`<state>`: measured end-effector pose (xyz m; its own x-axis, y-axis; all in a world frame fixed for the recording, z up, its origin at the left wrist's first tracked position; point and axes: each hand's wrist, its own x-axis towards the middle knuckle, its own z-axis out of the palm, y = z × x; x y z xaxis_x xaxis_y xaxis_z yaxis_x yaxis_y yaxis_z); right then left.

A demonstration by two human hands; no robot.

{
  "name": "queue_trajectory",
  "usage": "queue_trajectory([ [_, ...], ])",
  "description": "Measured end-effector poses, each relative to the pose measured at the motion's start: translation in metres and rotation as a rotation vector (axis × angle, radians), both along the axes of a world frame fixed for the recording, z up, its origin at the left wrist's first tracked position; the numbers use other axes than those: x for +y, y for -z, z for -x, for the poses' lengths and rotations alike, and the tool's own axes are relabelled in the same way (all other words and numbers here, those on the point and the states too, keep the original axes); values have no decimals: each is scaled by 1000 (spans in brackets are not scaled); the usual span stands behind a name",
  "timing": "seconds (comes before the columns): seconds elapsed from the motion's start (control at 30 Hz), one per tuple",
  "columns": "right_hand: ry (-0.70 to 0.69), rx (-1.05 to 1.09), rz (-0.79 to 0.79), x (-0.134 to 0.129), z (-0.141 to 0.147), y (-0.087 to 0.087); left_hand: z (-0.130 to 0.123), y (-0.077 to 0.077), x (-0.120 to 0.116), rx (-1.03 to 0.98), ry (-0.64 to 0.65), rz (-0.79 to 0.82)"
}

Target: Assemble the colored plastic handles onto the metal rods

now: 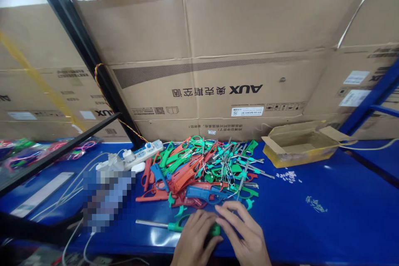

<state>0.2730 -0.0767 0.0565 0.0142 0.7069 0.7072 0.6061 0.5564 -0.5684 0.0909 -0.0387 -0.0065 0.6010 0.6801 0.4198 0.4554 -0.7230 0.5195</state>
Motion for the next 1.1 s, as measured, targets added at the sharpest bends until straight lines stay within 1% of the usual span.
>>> queue_trajectory([
  [0.1,-4,-33,10,-1,0,4,0,0,0,5,-7,-25],
  [0.27,-66,-34,37,-1,-1,10,-1,-1,0,11,-18,-30],
  [0.43,-80,-6,14,0,-1,4,-1,-2,0,1,-16,-23],
  [0.57,-69,25,4,1,2,-1,-1,0,1,-5,-11,-61],
  [0.73,-26,27,-5,3,4,-2,1,8,4,13,2,-98],
  [0.87,4,-48,-14,4,0,0,2,18,8,27,3,-158],
  [1.0,-15,-122,-2,3,-4,4,1,26,11,13,-5,-210],
  [1.1,-18,-115,-16,5,-6,5,1,28,12,18,3,-205],
])
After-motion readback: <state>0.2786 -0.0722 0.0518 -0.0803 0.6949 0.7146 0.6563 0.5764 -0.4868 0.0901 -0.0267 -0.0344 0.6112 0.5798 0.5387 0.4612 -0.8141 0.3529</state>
